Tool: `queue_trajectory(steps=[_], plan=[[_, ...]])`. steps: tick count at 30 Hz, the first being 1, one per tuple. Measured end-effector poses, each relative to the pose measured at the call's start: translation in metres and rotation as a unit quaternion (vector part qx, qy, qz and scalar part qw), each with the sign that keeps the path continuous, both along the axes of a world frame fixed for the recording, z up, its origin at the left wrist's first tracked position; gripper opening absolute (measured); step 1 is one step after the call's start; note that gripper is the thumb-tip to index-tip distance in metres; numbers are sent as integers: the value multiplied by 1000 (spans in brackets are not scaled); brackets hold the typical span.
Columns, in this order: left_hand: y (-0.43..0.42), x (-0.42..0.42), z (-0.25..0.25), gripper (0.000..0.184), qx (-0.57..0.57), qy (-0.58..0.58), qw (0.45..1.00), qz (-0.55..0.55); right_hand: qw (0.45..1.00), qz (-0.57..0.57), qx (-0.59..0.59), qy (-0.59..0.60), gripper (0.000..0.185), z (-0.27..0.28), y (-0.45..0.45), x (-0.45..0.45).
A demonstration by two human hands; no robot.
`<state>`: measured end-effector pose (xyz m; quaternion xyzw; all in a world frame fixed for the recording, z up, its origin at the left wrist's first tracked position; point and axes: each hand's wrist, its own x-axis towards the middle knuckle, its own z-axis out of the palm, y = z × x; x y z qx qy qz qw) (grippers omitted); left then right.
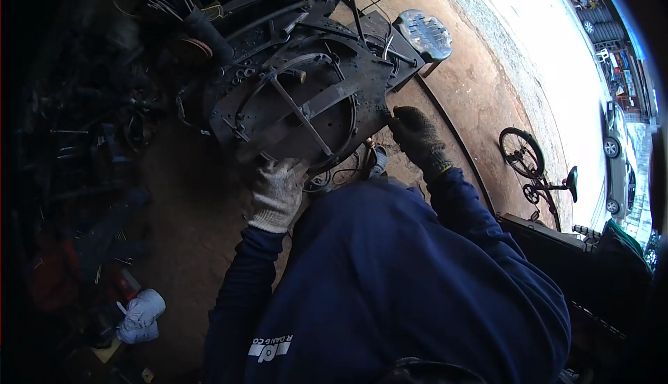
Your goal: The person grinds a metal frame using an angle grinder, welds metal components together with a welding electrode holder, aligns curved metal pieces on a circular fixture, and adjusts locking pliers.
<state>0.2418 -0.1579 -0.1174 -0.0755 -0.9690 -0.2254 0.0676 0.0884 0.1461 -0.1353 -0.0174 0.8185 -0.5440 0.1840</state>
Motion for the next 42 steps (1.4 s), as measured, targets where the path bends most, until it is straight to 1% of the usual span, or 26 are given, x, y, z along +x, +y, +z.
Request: queue_trajectory(steps=[2,3,5,6,7,8,9,11,12,15,17,20,24,26,27,29,30,31,32,33,35,36,37,39,41,42], plan=[[6,2,1,23,-7,12,1000,16,995,-85,-30,-39,41,-11,12,0],[10,3,2,25,-16,20,999,42,995,-90,-29,-41,41,-19,20,-1],[18,4,7,30,-16,27,999,44,982,-134,5,-131,44,-35,39,-5],[24,3,17,31,-14,-6,997,79,981,-137,3,-136,44,-48,51,-8],[30,2,24,33,-12,-40,993,115,974,-112,47,-191,46,-66,64,-13],[32,2,21,33,-26,-15,992,120,962,-85,89,-245,47,-84,76,-18],[33,4,17,33,-32,-21,992,121,960,-82,85,-252,47,-99,85,-22],[31,4,10,30,28,-49,989,138,940,-79,59,-326,47,-132,100,-32],[31,2,11,29,7,-64,988,140,938,-68,65,-333,47,-158,108,-40],[44,-12,35,27,-22,-117,980,162,916,-12,100,-388,43,-196,118,-80],[48,-12,34,23,-14,-163,968,192,913,16,87,-399,44,-227,120,-113],[59,-16,36,18,-15,-215,941,263,930,43,121,-344,45,-249,104,-174],[63,-10,22,19,-46,-211,939,269,964,96,160,-188,46,-279,79,-225],[66,-6,17,20,14,-207,920,333,956,155,231,-95,42,-254,51,-252],[67,-5,16,20,7,-207,917,341,956,163,223,-95,42,-245,38,-264],[68,-3,18,26,107,-239,878,400,943,233,237,-4,40,-234,15,-284],[66,-5,23,26,101,-242,876,405,936,245,245,61,41,-226,4,-291],[61,-7,27,28,0,-270,905,329,924,257,252,127,42,-215,-7,-298],[59,-9,30,31,-99,-294,918,249,881,329,308,144,45,-190,-15,-307],[58,-9,30,31,-103,-297,915,253,882,333,302,142,45,-201,-23,-310],[57,-5,26,34,17,-310,909,277,826,295,332,348,43,-226,-43,-320],[54,5,19,34,14,-312,907,282,827,297,326,348,43,-227,-47,-321],[53,11,13,33,106,-293,888,338,836,309,337,303,43,-224,-50,-325],[49,20,10,32,195,-266,858,393,848,329,358,212,44,-214,-56,-337],[59,3,21,33,82,-308,877,360,853,336,337,214,43,-200,-57,-342],[62,-2,25,33,82,-307,875,364,853,345,344,185,39,-204,-59,-345]])
